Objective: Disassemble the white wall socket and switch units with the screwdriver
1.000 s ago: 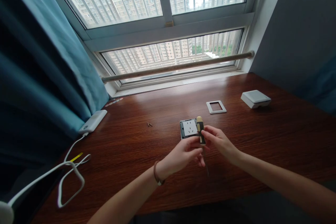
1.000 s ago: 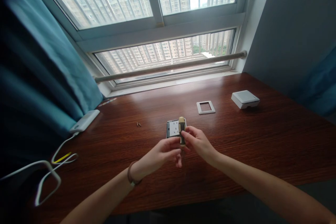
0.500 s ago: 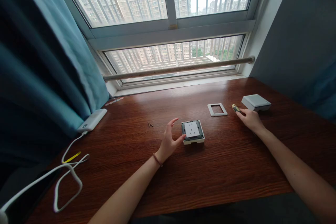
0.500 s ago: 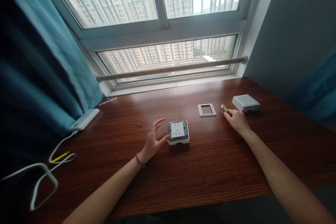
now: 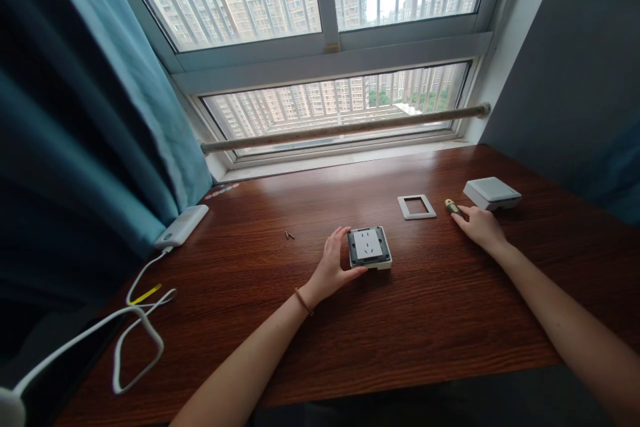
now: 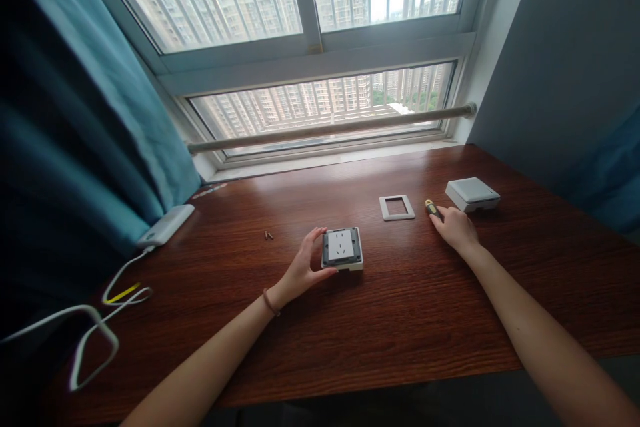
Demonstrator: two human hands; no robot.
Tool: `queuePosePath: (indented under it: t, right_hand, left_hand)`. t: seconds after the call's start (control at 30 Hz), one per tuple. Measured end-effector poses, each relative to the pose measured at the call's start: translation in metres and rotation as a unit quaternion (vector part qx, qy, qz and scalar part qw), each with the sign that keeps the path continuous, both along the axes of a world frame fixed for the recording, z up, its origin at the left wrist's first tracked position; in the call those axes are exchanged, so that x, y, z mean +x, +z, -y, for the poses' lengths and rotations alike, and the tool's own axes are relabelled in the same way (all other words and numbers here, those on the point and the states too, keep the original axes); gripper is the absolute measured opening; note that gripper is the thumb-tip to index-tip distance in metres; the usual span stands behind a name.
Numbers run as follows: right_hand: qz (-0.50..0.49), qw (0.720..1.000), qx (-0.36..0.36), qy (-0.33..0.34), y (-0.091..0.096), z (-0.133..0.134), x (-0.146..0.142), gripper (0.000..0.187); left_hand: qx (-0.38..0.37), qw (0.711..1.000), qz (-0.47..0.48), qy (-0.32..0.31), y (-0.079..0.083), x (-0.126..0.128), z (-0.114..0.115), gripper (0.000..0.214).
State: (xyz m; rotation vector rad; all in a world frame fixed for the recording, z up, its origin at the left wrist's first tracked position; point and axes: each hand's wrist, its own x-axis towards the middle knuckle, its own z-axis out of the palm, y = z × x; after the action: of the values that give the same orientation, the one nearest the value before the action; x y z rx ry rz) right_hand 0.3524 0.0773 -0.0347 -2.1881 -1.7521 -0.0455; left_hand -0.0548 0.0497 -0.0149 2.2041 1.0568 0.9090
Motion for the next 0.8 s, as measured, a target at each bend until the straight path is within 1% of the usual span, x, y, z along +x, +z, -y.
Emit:
queuePosePath:
  t: [0.27, 0.37, 0.47, 0.53, 0.57, 0.63, 0.67, 0.7, 0.73, 0.8]
  right_hand:
    - [0.005, 1.000, -0.013, 0.000, 0.003, 0.001, 0.000, 0.042]
    - [0.005, 1.000, -0.021, 0.002, 0.005, 0.002, -0.001, 0.045]
    - [0.018, 0.999, -0.026, -0.011, 0.009, 0.005, -0.002, 0.050]
    - [0.040, 0.999, -0.009, -0.026, 0.013, 0.008, -0.006, 0.051]
    - [0.052, 0.998, 0.014, -0.033, 0.016, 0.010, -0.009, 0.051]
    - [0.064, 0.994, 0.081, -0.033, 0.023, 0.016, -0.020, 0.049]
    - [0.060, 0.991, 0.118, -0.021, 0.026, 0.019, -0.028, 0.048]
    - [0.048, 0.988, 0.148, 0.007, 0.030, 0.023, -0.038, 0.047]
    - [0.027, 0.984, 0.169, 0.051, 0.033, 0.028, -0.050, 0.045]
    - [-0.035, 0.967, 0.186, 0.169, 0.039, 0.039, -0.077, 0.041]
  left_hand:
    - [0.003, 0.999, 0.040, 0.000, 0.000, 0.001, -0.001, 0.081]
    - [0.000, 0.998, 0.061, -0.005, -0.002, 0.000, -0.003, 0.084]
    - [-0.019, 0.997, 0.075, -0.008, -0.002, 0.000, -0.004, 0.084]
    - [-0.035, 0.996, 0.087, -0.009, -0.001, 0.000, -0.003, 0.082]
    - [-0.039, 0.995, 0.095, -0.011, 0.000, 0.001, -0.003, 0.080]
    - [-0.035, 0.993, 0.110, -0.015, 0.003, 0.003, -0.001, 0.078]
    - [-0.028, 0.993, 0.117, -0.018, 0.005, 0.004, 0.001, 0.077]
    - [-0.019, 0.992, 0.123, -0.021, 0.006, 0.006, 0.002, 0.076]
    - [-0.009, 0.992, 0.126, -0.023, 0.008, 0.007, 0.004, 0.074]
    - [0.014, 0.991, 0.128, -0.023, 0.012, 0.011, 0.009, 0.071]
